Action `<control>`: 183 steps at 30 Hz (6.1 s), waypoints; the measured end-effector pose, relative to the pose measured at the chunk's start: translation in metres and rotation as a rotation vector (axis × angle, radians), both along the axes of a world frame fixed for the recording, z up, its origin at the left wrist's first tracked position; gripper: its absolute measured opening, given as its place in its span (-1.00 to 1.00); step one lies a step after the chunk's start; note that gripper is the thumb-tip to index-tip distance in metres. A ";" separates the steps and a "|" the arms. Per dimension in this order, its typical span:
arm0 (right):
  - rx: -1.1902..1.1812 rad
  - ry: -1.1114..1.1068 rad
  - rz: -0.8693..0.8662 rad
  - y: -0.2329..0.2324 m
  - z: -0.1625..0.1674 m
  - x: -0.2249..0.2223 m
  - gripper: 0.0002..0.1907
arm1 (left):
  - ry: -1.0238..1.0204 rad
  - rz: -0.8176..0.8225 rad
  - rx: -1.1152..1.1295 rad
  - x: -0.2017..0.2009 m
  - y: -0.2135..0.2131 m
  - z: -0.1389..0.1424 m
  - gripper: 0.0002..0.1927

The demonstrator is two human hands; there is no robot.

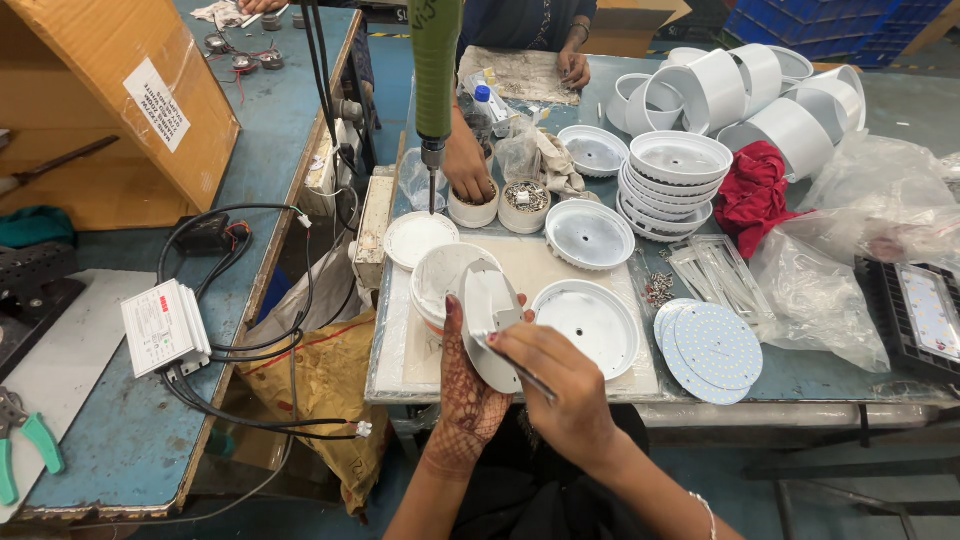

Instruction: The person repeatedly picks up white circular plastic light housings, applies a white paste from a bucket using a small tool, and places them on the table. The person handles the housings one at a time and stacks them after applying the paste.

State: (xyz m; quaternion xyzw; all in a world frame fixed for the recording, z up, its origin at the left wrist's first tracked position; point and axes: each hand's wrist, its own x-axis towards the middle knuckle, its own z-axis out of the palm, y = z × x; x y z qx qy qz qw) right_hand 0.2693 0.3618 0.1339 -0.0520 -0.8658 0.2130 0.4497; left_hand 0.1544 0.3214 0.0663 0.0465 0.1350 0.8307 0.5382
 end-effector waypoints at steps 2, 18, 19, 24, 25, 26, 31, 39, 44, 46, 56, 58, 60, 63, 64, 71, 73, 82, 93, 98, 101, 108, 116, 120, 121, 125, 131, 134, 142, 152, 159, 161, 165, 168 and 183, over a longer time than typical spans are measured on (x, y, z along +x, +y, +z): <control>-0.003 -0.026 -0.001 -0.004 -0.004 0.006 -0.60 | -0.005 0.008 -0.033 -0.003 0.000 0.004 -0.11; -0.169 -0.178 0.003 0.077 -0.023 -0.013 -0.60 | -0.109 -0.108 -0.067 0.004 -0.012 0.021 -0.23; -0.073 -0.165 0.006 0.078 -0.025 -0.014 -0.57 | -0.096 -0.097 -0.066 0.003 -0.013 0.022 -0.23; -0.061 -0.132 -0.012 0.058 -0.033 -0.002 -0.50 | -0.108 -0.076 -0.021 -0.003 -0.011 0.020 -0.21; -0.064 -0.128 -0.023 0.053 -0.034 0.002 -0.49 | -0.130 -0.074 -0.028 -0.003 -0.009 0.018 -0.20; -0.065 -0.126 -0.019 0.049 -0.034 0.006 -0.50 | -0.152 -0.071 -0.037 -0.003 -0.007 0.018 -0.19; -0.026 -0.136 -0.027 0.028 -0.032 0.025 -0.56 | -0.190 -0.044 -0.004 -0.002 -0.003 0.015 -0.16; -0.271 -0.173 -0.020 0.067 -0.017 0.004 -0.60 | -0.155 -0.004 0.006 0.010 0.001 0.010 -0.22; -0.123 -0.133 -0.049 0.054 -0.019 0.002 -0.62 | -0.152 0.021 -0.026 0.008 -0.001 0.014 -0.21; -0.103 -0.117 -0.058 0.041 -0.020 0.013 -0.56 | -0.109 0.019 -0.027 0.008 -0.001 0.016 -0.18; -0.358 -0.154 -0.144 0.026 -0.023 0.040 -0.74 | 0.066 0.066 0.045 0.019 0.008 0.004 -0.12; -0.312 -0.088 -0.156 0.035 -0.025 0.031 -0.75 | 0.150 0.119 0.067 0.025 0.010 -0.002 -0.11; -0.280 -0.083 -0.199 0.034 -0.029 0.024 -0.74 | 0.291 0.205 0.081 0.030 0.011 -0.006 -0.09; -0.283 -0.083 -0.226 0.027 -0.031 0.024 -0.74 | 0.299 0.230 0.157 0.034 0.013 -0.008 -0.05; -0.294 -0.087 -0.229 0.023 -0.030 0.027 -0.74 | 0.358 0.261 0.146 0.036 0.013 -0.007 -0.02; -0.393 -0.130 -0.262 -0.007 -0.009 0.050 -0.79 | 0.750 0.412 0.066 0.043 0.017 0.008 0.21; -0.385 -0.137 -0.248 -0.014 -0.001 0.059 -0.77 | 0.790 0.431 0.046 0.045 0.018 0.012 0.26; -0.601 -0.201 -0.331 0.002 0.015 0.061 -0.75 | 0.882 0.468 0.101 0.050 0.024 0.009 0.37; -0.631 -0.216 -0.252 -0.014 0.025 0.085 -0.71 | 1.277 0.726 0.232 0.031 0.034 -0.027 0.24; -0.826 -0.270 -0.226 -0.007 0.029 0.095 -0.71 | 1.419 0.801 0.243 0.021 0.034 -0.034 0.14; -0.915 -0.176 -0.199 0.008 0.025 0.091 -0.71 | 1.369 0.760 0.203 0.026 0.032 -0.037 0.18; -0.750 0.028 -0.135 0.039 0.003 0.049 -0.69 | 0.958 0.504 0.247 0.049 0.022 -0.040 0.30; -0.312 0.058 -0.229 0.022 -0.007 0.022 -0.72 | 0.834 0.390 0.217 0.058 0.014 -0.031 0.39; -0.178 0.061 -0.238 0.003 -0.006 0.023 -0.72 | 0.843 0.426 0.221 0.058 0.014 -0.034 0.40; -0.167 0.063 -0.218 -0.002 -0.006 0.026 -0.71 | 0.827 0.431 0.217 0.056 0.013 -0.039 0.39; -0.137 0.027 -0.119 -0.021 -0.004 0.045 -0.71 | 0.611 0.284 0.244 0.052 0.000 -0.073 0.36; -0.460 0.024 -0.189 0.008 -0.003 0.034 -0.73 | 0.293 0.039 0.264 0.044 0.002 -0.136 0.31; -0.451 0.041 -0.178 0.016 -0.003 0.021 -0.75 | 0.268 0.008 0.276 0.043 0.007 -0.145 0.28; -0.037 0.064 -0.093 -0.022 -0.005 0.041 -0.73 | 0.418 0.067 0.315 0.040 0.004 -0.093 0.22; -0.157 0.101 -0.142 -0.001 -0.014 0.040 -0.65 | 0.194 -0.054 0.303 0.044 0.017 -0.112 0.11; 0.047 0.032 -0.035 -0.015 -0.027 0.048 -0.52 | 0.055 -0.060 0.295 0.035 0.014 -0.067 0.04; -0.038 -0.006 -0.073 -0.007 -0.038 0.057 -0.58 | 0.073 -0.040 0.189 0.034 0.009 -0.043 0.04; -0.607 0.082 -0.249 0.042 -0.063 0.085 -0.79 | -0.158 -0.242 0.297 0.025 0.021 -0.015 0.07; -0.824 0.359 -0.366 0.085 -0.076 0.120 -0.79 | -0.024 -0.238 0.261 0.024 0.047 -0.013 0.01; -0.961 0.760 -0.329 0.143 -0.109 0.231 -0.86 | 2.574 0.192 -0.450 0.053 0.138 -0.083 -0.01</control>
